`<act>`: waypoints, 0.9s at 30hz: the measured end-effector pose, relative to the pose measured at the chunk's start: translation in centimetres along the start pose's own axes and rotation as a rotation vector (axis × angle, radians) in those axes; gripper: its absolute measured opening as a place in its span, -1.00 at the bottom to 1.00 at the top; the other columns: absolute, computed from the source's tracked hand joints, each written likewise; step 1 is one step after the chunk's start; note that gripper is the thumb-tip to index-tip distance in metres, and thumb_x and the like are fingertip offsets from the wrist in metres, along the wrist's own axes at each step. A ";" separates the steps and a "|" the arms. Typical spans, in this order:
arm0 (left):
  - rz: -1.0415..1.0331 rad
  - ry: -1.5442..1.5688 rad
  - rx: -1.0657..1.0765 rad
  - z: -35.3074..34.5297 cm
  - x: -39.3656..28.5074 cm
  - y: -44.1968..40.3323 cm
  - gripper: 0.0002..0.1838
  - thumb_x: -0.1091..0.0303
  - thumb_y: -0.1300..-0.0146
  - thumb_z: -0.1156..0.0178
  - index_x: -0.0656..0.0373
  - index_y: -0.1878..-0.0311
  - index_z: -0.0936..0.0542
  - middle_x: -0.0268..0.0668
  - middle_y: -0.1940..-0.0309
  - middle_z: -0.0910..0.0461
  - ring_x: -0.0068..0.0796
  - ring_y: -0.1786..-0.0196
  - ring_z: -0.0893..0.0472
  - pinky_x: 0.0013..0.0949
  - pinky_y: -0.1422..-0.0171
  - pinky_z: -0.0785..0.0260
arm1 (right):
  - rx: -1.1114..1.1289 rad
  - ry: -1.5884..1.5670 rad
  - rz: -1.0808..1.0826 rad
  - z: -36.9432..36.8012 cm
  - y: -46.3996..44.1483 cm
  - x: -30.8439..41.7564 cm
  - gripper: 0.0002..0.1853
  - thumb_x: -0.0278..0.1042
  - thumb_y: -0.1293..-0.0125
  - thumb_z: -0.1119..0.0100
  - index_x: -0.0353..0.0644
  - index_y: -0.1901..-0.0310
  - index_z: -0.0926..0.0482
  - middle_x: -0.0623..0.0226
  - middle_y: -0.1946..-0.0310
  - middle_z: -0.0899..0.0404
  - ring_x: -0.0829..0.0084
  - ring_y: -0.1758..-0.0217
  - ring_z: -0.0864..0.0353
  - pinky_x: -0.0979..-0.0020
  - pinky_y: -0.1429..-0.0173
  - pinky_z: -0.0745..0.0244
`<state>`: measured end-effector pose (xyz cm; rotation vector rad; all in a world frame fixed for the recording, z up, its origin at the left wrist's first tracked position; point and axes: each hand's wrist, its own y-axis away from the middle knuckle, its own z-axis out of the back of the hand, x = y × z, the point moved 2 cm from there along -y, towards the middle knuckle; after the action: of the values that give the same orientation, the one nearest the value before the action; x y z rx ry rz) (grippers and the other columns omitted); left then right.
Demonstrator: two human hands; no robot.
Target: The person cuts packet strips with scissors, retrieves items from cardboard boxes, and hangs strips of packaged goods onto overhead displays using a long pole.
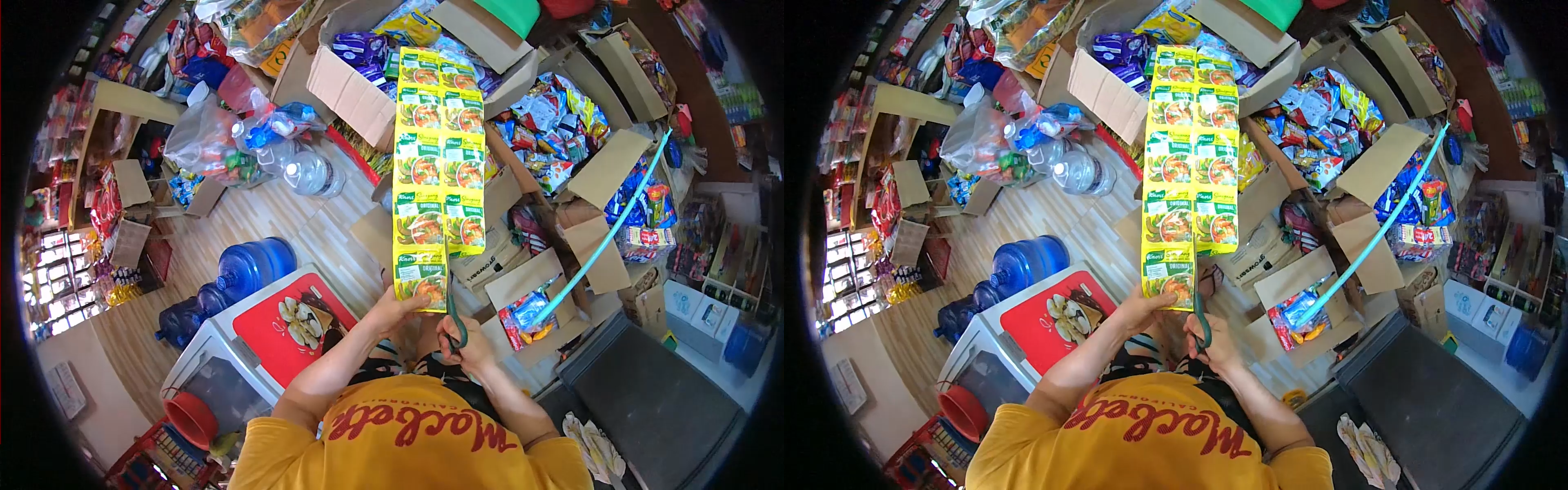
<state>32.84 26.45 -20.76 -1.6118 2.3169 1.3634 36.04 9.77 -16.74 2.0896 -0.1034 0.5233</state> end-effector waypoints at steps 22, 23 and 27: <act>0.015 -0.028 0.058 0.8 -0.9 0.9 -0.57 0.39 -0.14 -0.25 0.23 -0.08 -0.43 -0.28 0.07 -0.55 -0.44 0.03 -0.54 -0.36 -0.09 -0.38 | -0.037 -0.033 0.067 -0.5 -4.2 0.2 -0.52 0.17 -0.23 -0.05 -0.19 0.27 -0.44 0.38 0.63 -0.43 0.56 0.68 -0.42 0.60 0.73 -0.09; 0.014 -0.023 0.062 0.9 -0.9 0.9 -0.57 0.39 -0.14 -0.25 0.23 -0.08 -0.43 -0.28 0.07 -0.55 -0.44 0.03 -0.54 -0.35 -0.09 -0.38 | -0.044 -0.029 0.067 -0.5 -4.2 0.1 -0.52 0.16 -0.23 -0.06 -0.19 0.26 -0.44 0.37 0.63 -0.43 0.56 0.69 -0.41 0.60 0.74 -0.07; 0.038 0.011 0.130 1.0 -1.4 0.9 -0.51 0.41 -0.09 -0.29 0.22 -0.10 -0.39 -0.28 0.02 -0.51 -0.42 -0.01 -0.51 -0.33 -0.13 -0.35 | 0.005 -0.029 0.046 -0.3 -4.7 0.2 -0.53 0.13 -0.23 -0.08 -0.20 0.19 -0.45 0.36 0.54 -0.49 0.56 0.61 -0.47 0.58 0.68 -0.19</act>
<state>32.38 28.26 -20.13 -1.5497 2.3993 1.1854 37.43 12.65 -20.18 2.1039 -0.1670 0.5217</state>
